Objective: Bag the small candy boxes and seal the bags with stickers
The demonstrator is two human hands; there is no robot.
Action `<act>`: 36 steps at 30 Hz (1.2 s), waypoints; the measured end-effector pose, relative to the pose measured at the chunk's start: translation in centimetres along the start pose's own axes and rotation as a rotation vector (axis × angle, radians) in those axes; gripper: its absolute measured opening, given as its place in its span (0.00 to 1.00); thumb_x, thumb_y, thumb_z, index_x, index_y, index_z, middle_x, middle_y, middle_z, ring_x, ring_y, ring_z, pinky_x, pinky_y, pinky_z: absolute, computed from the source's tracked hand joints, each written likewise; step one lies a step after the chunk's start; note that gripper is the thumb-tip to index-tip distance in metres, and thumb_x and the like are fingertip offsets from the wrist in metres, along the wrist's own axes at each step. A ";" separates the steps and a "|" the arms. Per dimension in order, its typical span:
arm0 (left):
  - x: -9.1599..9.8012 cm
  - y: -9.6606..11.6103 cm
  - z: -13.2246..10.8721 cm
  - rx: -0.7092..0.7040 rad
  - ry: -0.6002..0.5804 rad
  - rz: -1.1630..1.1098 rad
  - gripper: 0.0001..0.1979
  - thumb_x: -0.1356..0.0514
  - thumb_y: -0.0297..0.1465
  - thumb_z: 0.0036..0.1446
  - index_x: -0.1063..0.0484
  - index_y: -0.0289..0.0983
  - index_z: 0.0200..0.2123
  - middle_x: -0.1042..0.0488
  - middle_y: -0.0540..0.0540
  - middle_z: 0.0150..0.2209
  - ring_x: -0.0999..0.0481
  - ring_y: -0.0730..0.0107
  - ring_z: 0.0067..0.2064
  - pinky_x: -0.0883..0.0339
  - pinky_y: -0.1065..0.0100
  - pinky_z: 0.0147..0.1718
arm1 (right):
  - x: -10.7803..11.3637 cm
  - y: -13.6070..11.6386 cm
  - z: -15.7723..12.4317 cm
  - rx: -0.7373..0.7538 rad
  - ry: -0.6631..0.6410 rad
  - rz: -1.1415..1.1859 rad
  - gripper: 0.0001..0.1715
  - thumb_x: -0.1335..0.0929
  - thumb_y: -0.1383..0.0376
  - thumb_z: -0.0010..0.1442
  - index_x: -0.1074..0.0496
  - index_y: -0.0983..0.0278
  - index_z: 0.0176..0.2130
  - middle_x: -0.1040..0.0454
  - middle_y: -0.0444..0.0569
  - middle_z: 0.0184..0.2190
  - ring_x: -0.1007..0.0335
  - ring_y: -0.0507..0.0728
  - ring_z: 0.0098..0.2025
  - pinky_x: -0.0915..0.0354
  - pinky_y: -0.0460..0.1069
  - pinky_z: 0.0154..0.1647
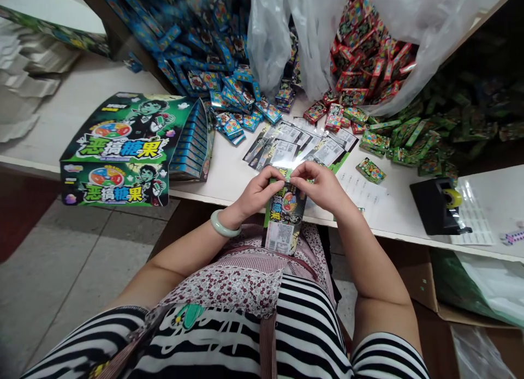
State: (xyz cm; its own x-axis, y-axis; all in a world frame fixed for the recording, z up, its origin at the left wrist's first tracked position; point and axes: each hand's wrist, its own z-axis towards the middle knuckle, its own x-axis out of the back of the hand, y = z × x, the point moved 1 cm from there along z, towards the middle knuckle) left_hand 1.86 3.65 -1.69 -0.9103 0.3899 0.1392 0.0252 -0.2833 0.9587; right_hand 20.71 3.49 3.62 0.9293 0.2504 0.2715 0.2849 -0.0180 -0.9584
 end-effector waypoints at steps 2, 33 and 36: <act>0.0 -0.1 0.0 -0.009 0.011 0.004 0.11 0.39 0.41 0.63 0.31 0.40 0.38 0.28 0.50 0.36 0.29 0.69 0.39 0.34 0.65 0.41 | -0.1 0.0 0.1 0.005 0.000 -0.007 0.13 0.26 0.56 0.52 0.28 0.62 0.30 0.27 0.42 0.27 0.36 0.50 0.29 0.37 0.49 0.33; 0.8 0.8 -0.1 -0.138 -0.068 0.059 0.08 0.40 0.34 0.64 0.24 0.40 0.44 0.23 0.45 0.40 0.23 0.65 0.43 0.29 0.60 0.46 | 0.0 3.4 1.0 -0.464 -0.182 0.589 0.14 0.24 0.63 0.43 0.26 0.61 0.33 0.24 0.42 0.27 0.30 0.52 0.27 0.31 0.47 0.29; 1.8 0.0 -0.6 -0.057 0.082 0.024 0.09 0.39 0.38 0.65 0.24 0.39 0.42 0.22 0.45 0.40 0.23 0.66 0.43 0.29 0.62 0.45 | 0.5 4.3 -0.4 -0.388 -0.059 0.641 0.23 0.22 0.53 0.48 0.24 0.59 0.41 0.20 0.45 0.36 0.25 0.53 0.35 0.28 0.48 0.37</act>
State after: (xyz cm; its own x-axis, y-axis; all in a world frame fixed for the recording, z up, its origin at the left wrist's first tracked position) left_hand 0.01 3.82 -1.60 -0.9407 0.3095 0.1391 0.0264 -0.3418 0.9394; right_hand 22.48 3.10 -0.29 0.9300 0.1274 -0.3447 -0.2350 -0.5152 -0.8243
